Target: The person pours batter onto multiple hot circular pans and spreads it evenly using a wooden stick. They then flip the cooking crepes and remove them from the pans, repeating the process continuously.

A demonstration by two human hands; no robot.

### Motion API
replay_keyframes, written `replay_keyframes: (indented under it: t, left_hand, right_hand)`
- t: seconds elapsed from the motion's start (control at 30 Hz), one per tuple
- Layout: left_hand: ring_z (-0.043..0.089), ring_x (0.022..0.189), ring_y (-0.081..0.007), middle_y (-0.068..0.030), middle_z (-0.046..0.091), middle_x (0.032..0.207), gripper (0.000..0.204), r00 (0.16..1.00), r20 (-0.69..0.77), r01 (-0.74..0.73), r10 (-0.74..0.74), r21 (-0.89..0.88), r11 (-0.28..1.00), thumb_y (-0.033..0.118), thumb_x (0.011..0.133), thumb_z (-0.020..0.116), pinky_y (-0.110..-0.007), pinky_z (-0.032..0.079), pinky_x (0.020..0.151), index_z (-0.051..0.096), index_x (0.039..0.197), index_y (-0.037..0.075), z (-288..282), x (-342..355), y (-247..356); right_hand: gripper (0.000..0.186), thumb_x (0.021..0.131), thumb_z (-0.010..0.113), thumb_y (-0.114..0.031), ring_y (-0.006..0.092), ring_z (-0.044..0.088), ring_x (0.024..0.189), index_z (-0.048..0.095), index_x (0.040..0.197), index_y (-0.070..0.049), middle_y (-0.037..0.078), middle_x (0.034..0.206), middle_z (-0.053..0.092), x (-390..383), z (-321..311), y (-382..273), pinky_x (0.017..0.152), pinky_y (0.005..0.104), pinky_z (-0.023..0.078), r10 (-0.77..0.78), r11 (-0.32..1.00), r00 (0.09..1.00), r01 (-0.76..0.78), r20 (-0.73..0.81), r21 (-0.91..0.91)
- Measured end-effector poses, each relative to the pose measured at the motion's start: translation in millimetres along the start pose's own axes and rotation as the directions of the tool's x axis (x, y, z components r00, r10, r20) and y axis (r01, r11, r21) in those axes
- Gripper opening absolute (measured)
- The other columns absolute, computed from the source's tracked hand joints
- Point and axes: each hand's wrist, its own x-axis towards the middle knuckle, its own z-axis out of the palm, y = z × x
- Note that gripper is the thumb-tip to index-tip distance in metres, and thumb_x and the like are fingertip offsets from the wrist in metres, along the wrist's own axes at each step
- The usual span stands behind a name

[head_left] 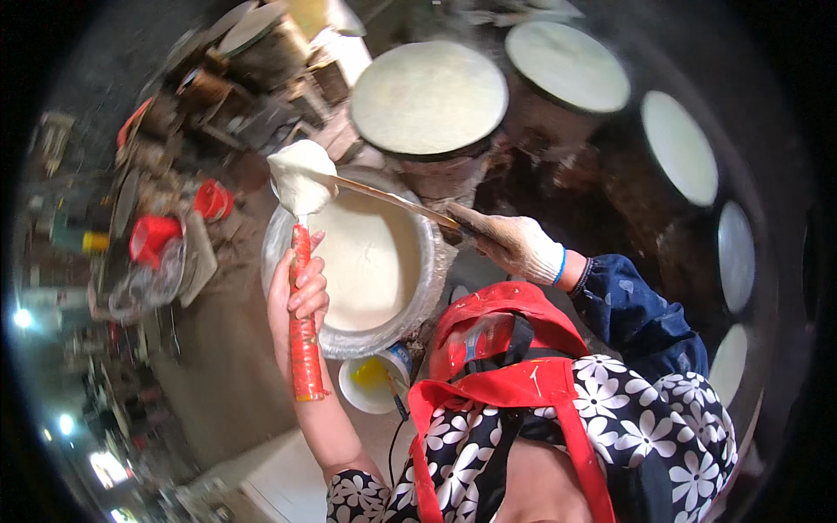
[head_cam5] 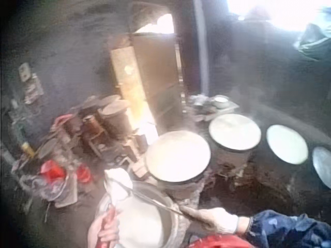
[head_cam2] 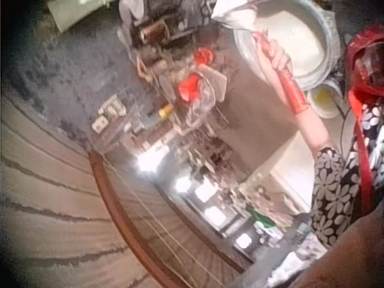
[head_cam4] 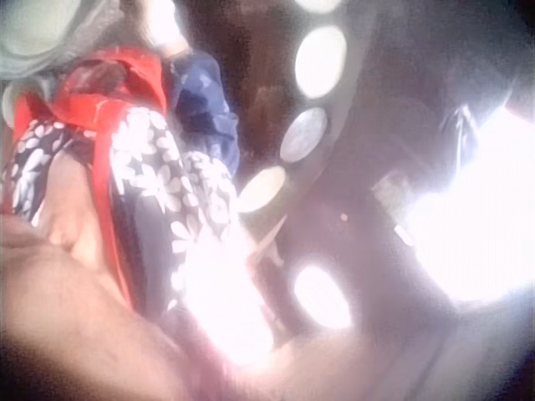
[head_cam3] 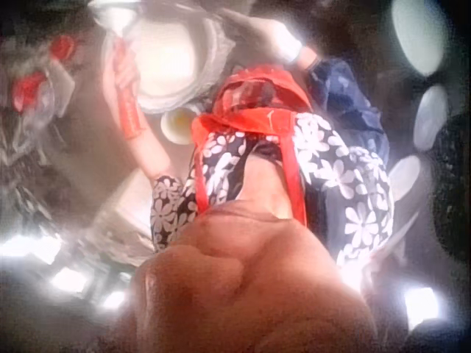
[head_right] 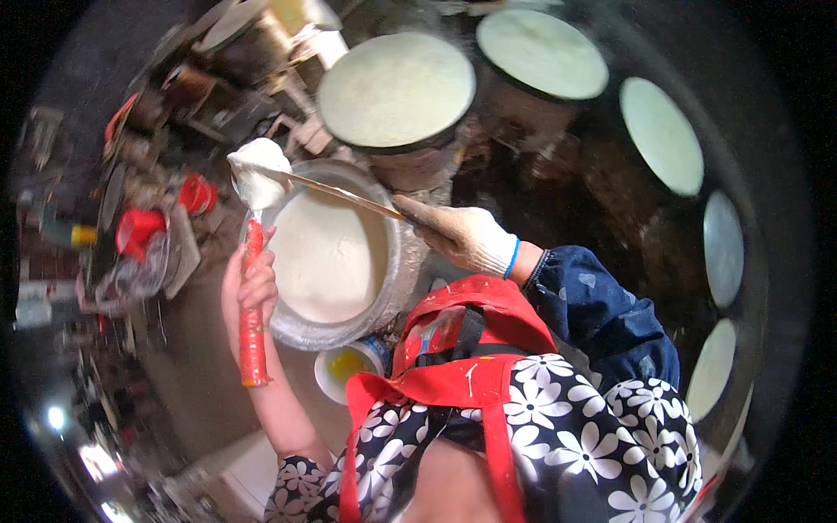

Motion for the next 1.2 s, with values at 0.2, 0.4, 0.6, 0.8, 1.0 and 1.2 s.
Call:
replay_keyframes:
  t: [0.2,0.4,0.6,0.8,1.0,1.2]
  left_hand:
    - [0.035,0.042,-0.0037,-0.0005,0.042,0.075,0.047,0.995,0.042,0.063,-0.092,0.450,0.891,0.028,0.118,0.038,-0.019,0.035,0.034,0.043,0.153,-0.003,52,80,-59]
    - [0.036,0.044,-0.0056,-0.0010,0.042,0.076,0.051,0.863,-0.050,0.458,-0.503,0.496,0.738,0.031,0.119,0.035,-0.023,0.035,0.034,0.039,0.157,-0.003,70,139,-78]
    - [0.042,0.046,-0.0116,-0.0088,0.045,0.080,0.056,0.562,0.130,0.813,-0.817,0.095,0.574,0.030,0.118,0.031,-0.026,0.038,0.035,0.031,0.161,-0.006,98,192,-125]
    - [0.050,0.051,-0.0161,-0.0112,0.047,0.083,0.062,0.325,0.225,0.946,-0.919,-0.076,0.316,0.029,0.117,0.029,-0.029,0.046,0.039,0.024,0.163,-0.011,155,226,-177]
    - [0.052,0.051,-0.0172,-0.0091,0.047,0.082,0.063,0.293,0.012,0.927,-0.956,-0.248,0.281,0.022,0.115,0.036,-0.034,0.050,0.044,0.015,0.162,-0.015,187,295,-219]
    - [0.055,0.055,-0.0163,-0.0092,0.048,0.084,0.063,0.188,-0.145,0.959,-0.971,-0.188,0.214,0.011,0.111,0.043,-0.031,0.053,0.043,0.015,0.162,-0.013,213,393,-306]
  right_hand:
    - [0.065,0.101,0.066,-0.019,0.0391,0.071,0.079,0.044,0.162,-0.022,0.015,0.094,0.070,-79,-37,33,0.066,0.0475,0.056,0.251,0.898,0.939,-0.317,-0.236,-0.306]
    - [0.062,0.102,0.067,-0.025,0.0367,0.070,0.070,0.047,0.160,-0.031,0.015,0.089,0.067,-141,-43,28,0.057,0.0479,0.054,0.340,0.759,0.826,-0.523,-0.450,-0.387]
    - [0.062,0.097,0.073,-0.018,0.0311,0.068,0.063,0.056,0.155,-0.029,0.010,0.083,0.067,-197,-51,32,0.050,0.0432,0.052,0.214,0.634,0.712,-0.622,-0.669,-0.459]
    - [0.061,0.094,0.071,-0.020,0.0271,0.063,0.057,0.059,0.154,-0.029,0.007,0.076,0.057,-228,-51,56,0.047,0.0406,0.051,0.183,0.466,0.587,-0.758,-0.789,-0.456]
    - [0.059,0.097,0.060,-0.021,0.0273,0.063,0.061,0.058,0.154,-0.032,0.005,0.079,0.055,-275,22,73,0.050,0.0427,0.052,0.544,0.409,0.406,-0.893,-0.734,-0.190]
    - [0.055,0.100,0.054,-0.021,0.0295,0.067,0.061,0.058,0.152,-0.038,0.007,0.080,0.058,-305,50,40,0.052,0.0458,0.055,0.745,0.118,0.178,-0.984,-0.643,-0.136]
